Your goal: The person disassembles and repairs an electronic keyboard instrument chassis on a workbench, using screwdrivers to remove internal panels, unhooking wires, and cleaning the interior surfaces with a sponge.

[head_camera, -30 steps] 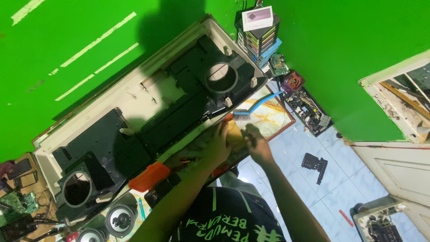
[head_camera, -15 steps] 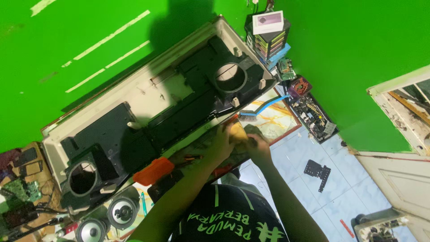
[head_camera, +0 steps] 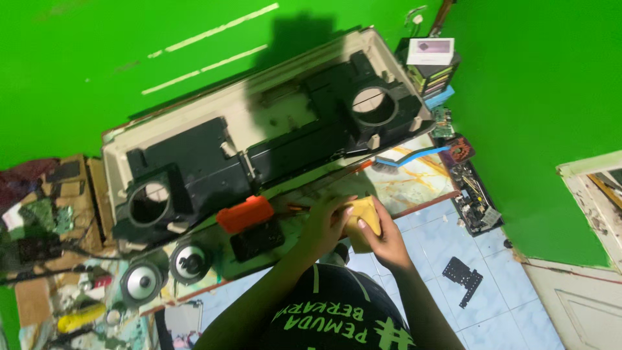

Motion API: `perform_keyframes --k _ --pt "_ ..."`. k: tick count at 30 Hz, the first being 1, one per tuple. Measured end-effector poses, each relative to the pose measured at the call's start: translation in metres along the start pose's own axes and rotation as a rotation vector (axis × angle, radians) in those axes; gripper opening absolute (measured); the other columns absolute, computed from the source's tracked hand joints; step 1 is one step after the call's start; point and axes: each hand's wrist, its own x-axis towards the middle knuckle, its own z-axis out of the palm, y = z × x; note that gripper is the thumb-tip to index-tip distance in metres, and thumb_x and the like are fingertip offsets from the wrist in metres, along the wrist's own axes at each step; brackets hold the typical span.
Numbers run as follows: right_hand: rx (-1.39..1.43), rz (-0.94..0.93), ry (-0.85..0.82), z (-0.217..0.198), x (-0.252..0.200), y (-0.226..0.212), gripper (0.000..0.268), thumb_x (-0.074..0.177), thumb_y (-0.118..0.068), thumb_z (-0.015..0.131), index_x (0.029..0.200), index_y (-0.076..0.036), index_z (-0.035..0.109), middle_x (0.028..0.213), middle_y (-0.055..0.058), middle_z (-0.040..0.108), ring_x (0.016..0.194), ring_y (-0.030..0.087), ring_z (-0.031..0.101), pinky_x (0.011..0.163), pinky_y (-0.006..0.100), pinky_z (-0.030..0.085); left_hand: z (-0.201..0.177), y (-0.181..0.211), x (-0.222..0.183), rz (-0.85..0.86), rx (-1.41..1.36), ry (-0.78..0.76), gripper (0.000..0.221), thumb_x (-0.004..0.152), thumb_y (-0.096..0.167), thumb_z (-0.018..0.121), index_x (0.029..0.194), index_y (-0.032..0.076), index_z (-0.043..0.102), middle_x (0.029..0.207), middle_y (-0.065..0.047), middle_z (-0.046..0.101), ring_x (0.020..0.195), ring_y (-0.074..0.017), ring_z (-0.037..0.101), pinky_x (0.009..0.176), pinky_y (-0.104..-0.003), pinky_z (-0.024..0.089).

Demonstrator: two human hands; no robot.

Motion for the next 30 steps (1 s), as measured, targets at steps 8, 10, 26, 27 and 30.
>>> perform_keyframes --k 8,10,26,27,30 --pt "-0.024 0.029 -0.159 0.036 0.003 -0.035 0.062 0.099 -0.018 0.064 0.154 -0.001 0.042 0.140 0.017 0.064 0.127 0.018 0.060 0.105 0.030 0.045 -0.052 -0.008 -0.029 0.023 0.030 0.141 0.023 0.101 0.013 0.062 0.122 0.006 0.069 0.110 -0.018 0.072 0.098 -0.0327 0.072 0.082 -0.037 0.056" --pt "-0.056 0.075 -0.174 0.049 0.005 -0.037 0.061 0.098 -0.019 0.064 0.154 -0.003 0.043 0.138 0.016 0.067 0.124 0.017 0.062 0.104 0.030 0.046 -0.066 -0.015 -0.035 0.018 0.005 0.164 0.023 0.101 0.011 0.062 0.122 0.005 0.069 0.109 -0.019 0.072 0.097 -0.0332 0.071 0.082 -0.038 0.056" --pt "0.019 -0.060 -0.149 0.206 0.041 -0.087 0.049 0.103 -0.008 0.056 0.150 -0.002 0.046 0.129 0.010 0.066 0.116 0.015 0.063 0.098 0.029 0.050 -0.265 -0.089 -0.088 -0.219 0.128 0.224 0.028 0.101 0.005 0.058 0.126 0.009 0.071 0.093 -0.017 0.064 0.084 -0.0316 0.064 0.078 -0.035 0.051" --pt "0.016 -0.058 -0.155 0.216 0.042 -0.090 0.050 0.102 -0.007 0.056 0.150 -0.002 0.045 0.129 0.010 0.066 0.116 0.016 0.063 0.097 0.029 0.051 -0.277 -0.095 -0.092 -0.134 0.171 0.250 0.031 0.101 0.002 0.057 0.128 0.009 0.070 0.095 -0.017 0.061 0.088 -0.0306 0.064 0.083 -0.035 0.051" --pt "0.077 -0.070 -0.196 0.249 0.044 -0.103 0.056 0.101 -0.006 0.056 0.154 -0.001 0.039 0.131 0.011 0.063 0.119 0.017 0.061 0.099 0.029 0.050 -0.308 -0.114 -0.099 0.006 0.188 0.318 0.034 0.092 0.000 0.056 0.125 0.006 0.066 0.122 -0.019 0.061 0.116 -0.0343 0.063 0.099 -0.038 0.051"
